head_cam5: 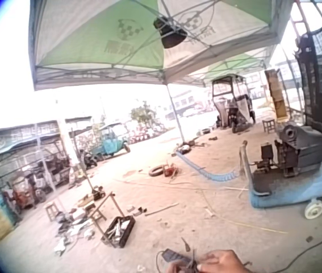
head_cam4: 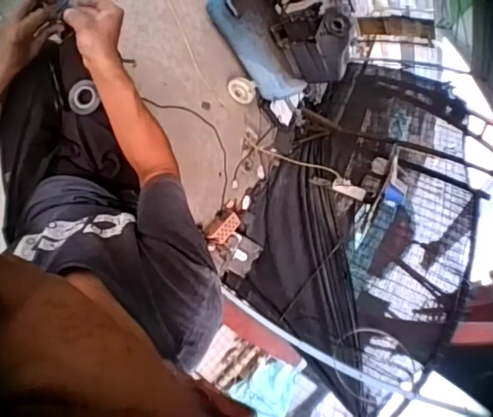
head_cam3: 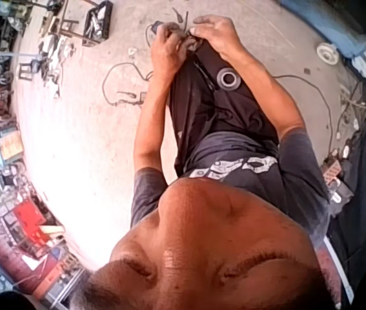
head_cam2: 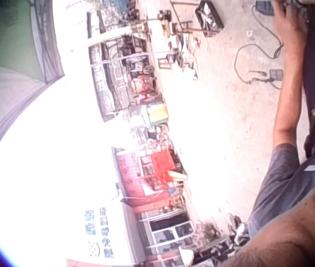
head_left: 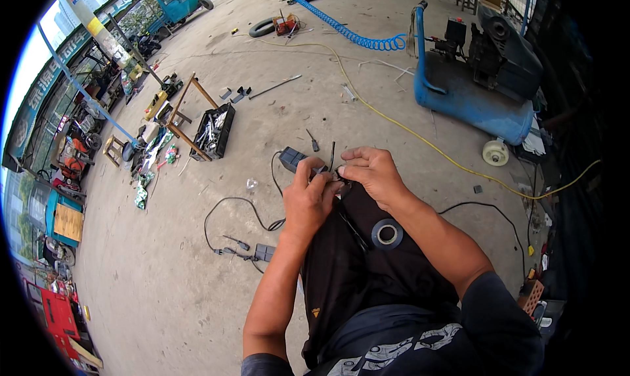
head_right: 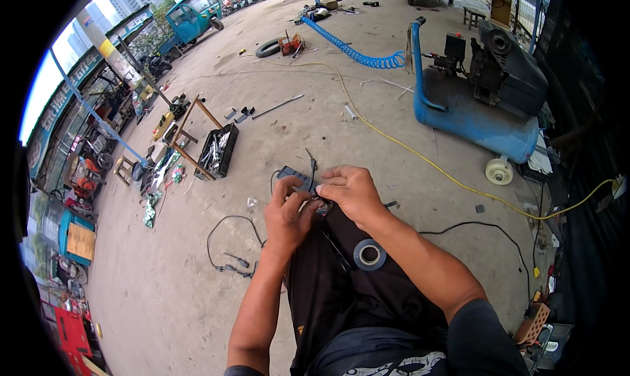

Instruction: The person sits on the ground and twists two black wires together. They then use black electrical tape to wrap and insulate the twisted wire connection.

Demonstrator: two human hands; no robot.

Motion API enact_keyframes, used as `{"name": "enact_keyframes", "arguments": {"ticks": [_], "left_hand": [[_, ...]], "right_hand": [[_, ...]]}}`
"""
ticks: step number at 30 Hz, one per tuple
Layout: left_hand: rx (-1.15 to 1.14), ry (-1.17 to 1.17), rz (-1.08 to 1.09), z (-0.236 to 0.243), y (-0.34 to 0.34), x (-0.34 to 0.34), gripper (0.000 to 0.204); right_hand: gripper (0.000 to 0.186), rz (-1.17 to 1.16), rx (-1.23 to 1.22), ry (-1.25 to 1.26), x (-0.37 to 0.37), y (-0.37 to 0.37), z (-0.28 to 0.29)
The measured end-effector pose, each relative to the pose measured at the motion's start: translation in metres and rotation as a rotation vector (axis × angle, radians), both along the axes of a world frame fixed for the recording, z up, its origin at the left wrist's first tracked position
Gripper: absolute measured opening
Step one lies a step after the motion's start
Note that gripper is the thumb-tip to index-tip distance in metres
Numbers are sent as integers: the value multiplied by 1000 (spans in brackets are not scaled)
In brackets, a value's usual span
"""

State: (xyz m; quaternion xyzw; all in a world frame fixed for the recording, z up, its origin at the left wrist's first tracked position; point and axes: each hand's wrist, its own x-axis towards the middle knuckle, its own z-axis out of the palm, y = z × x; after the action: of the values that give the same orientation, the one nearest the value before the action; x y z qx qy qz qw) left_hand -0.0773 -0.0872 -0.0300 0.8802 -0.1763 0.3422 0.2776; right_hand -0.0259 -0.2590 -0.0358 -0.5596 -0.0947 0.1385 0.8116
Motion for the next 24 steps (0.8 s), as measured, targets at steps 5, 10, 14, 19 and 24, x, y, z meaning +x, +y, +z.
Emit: {"name": "enact_keyframes", "arguments": {"ticks": [5,10,14,19,24], "left_hand": [[-200,167,-33,2,3,0,23],[-464,343,-126,1,7,7,23],[-659,503,-231,-10,15,18,30],[-957,632,-293,-11,13,21,31],[-937,650,-314,-3,11,18,27]], "right_hand": [[42,12,70,-60,-2,0,0],[34,-109,-244,-444,1,2,-4],[28,-109,-308,-473,-4,5,4],[41,-169,-433,-742,-4,0,7],[57,-138,-462,-750,-6,-3,12]]}}
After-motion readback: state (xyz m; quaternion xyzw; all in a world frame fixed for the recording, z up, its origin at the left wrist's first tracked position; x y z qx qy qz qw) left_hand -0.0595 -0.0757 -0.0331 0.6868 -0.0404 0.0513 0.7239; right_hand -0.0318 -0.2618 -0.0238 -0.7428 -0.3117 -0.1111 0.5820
